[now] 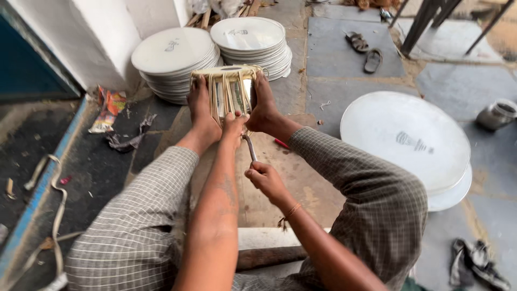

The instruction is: The person is tuning a traditional Indian drum, likely a tabla, by tightening the ropes with a metal hook tool. They sit on the floor, holding the drum between their legs and systematically pulling the ropes to adjust the tension of the drumhead.

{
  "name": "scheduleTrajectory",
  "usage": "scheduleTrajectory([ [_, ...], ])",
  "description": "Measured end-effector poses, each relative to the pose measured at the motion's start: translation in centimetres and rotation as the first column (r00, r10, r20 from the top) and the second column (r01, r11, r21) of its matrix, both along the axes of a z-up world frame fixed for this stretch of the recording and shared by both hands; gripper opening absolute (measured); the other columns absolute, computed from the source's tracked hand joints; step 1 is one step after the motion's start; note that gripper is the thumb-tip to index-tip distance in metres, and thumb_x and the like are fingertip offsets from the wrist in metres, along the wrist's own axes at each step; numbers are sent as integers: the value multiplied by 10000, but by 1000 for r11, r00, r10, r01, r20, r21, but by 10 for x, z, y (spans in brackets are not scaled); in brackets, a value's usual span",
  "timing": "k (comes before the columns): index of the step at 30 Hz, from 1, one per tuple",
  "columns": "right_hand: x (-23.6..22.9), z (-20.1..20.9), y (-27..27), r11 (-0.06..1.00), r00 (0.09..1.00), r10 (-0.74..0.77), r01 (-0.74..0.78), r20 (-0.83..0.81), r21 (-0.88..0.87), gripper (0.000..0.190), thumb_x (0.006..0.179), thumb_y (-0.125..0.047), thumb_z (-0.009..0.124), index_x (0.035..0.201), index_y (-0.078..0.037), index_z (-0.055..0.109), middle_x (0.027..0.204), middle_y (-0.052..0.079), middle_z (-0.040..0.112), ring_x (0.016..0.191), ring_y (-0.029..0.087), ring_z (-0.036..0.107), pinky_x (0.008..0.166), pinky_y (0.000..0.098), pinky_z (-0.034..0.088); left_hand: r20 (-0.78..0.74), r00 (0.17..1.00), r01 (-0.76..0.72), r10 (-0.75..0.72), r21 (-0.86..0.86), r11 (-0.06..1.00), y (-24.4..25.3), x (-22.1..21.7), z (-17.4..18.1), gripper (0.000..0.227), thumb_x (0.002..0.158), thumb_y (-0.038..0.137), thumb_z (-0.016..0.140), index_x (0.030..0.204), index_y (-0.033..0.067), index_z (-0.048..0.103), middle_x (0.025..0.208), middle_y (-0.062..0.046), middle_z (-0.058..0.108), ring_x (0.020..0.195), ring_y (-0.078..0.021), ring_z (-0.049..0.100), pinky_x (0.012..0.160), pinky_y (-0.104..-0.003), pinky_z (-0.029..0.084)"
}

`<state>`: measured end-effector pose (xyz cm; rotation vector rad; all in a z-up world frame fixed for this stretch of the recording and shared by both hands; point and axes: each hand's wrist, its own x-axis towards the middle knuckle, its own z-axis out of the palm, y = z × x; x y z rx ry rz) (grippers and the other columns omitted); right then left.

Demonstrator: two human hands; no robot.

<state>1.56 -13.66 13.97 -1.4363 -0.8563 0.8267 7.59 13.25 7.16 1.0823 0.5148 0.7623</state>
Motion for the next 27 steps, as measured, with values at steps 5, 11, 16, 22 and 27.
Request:
scheduleTrajectory([
  [5,-17,-10,-21,999,1000,-24,23,7,37,268,948,-190,641,721,-80,553,632,-49,473,574,53,425,519,275,357,-20,1000,1,1,67,998,-11,-17,-24,240,876,101,725,997,124,520,820,11,569,569,-65,481,450,-256,338],
  [11,-3,-25,-26,992,996,-88,85,-29,-97,212,930,-199,630,739,-109,620,621,-55,543,551,45,473,513,271,388,-245,959,-72,144,281,957,-30,-5,-28,232,903,233,726,885,104,533,693,-29,497,557,-117,440,464,-304,333],
  [16,13,-38,-21,1000,995,26,-24,-98,19,309,939,-188,658,699,-24,553,591,-16,493,530,77,417,493,303,329,-165,965,-152,203,280,948,-39,-27,10,184,919,265,706,932,116,599,703,25,535,546,-80,478,466,-292,390],
  [22,75,-14,64,966,584,-259,167,769,199,249,852,-252,673,731,-40,625,651,174,604,563,350,594,552,441,475,-159,980,-120,119,8,993,-52,-66,29,217,1036,362,539,994,149,538,629,14,486,436,-86,383,377,-267,298],
  [27,109,-22,103,978,522,-156,-38,839,206,246,856,-241,660,720,-47,594,668,177,594,598,365,577,576,461,472,-138,984,-109,109,11,994,-59,-68,8,227,1048,336,516,982,120,540,636,3,495,442,-85,392,378,-260,296],
])
